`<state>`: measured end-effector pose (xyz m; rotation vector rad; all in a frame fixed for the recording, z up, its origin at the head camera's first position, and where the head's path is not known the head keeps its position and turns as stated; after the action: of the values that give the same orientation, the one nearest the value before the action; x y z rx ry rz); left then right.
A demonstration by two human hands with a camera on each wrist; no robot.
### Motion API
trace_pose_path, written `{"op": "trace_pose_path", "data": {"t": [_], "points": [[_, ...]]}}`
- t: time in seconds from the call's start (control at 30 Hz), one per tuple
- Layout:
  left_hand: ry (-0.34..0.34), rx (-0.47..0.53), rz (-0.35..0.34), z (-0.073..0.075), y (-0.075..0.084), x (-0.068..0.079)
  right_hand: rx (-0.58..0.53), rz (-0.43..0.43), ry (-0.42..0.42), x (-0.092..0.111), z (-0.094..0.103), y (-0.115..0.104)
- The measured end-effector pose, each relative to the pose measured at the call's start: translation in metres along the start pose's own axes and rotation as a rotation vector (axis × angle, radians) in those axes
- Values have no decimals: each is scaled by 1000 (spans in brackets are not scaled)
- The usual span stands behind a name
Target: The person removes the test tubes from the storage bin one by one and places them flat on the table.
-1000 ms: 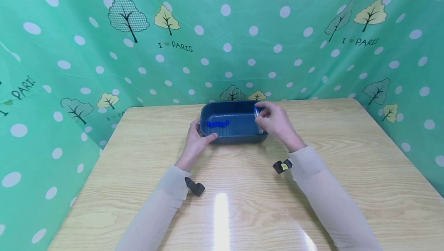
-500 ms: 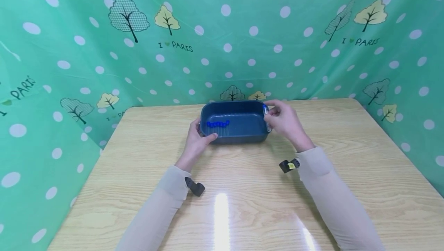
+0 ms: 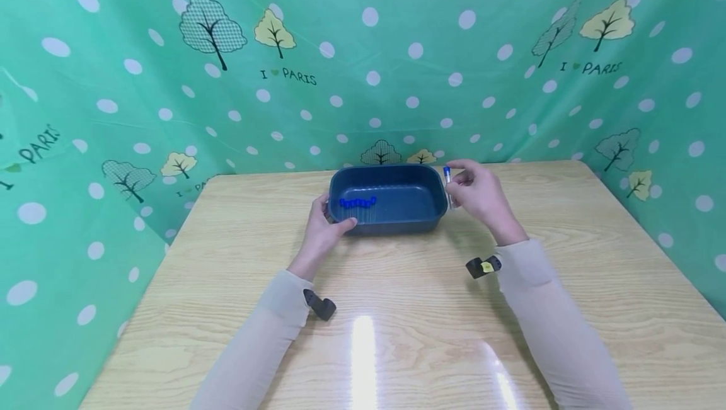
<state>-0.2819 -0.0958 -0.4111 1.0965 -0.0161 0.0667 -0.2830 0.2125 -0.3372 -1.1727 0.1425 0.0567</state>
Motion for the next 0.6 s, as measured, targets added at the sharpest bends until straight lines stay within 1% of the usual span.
{"op": "trace_pose_path", "data": {"t": [0.2,0.4,0.6], "points": [[9,-9,6,0,0,1,-15,-32,2,-4,9,6],[0,-10,-4,0,-1,0,-33,-74,-3,-7,14,13],[0,-1,-9,0,0,0,-49,-88,7,-10,18,22]]}}
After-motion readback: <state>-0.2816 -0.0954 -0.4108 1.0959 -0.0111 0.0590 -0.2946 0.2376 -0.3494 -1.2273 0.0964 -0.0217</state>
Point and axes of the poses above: each hand's wrist, its own x-axis away from the middle knuckle, its own z-axis out of the back of the hand, y = z × x, the point moved 4 cm from there along -x, towards the middle knuckle, and after that the axes turned 11 degrees about -x, right-handed, at the moved point
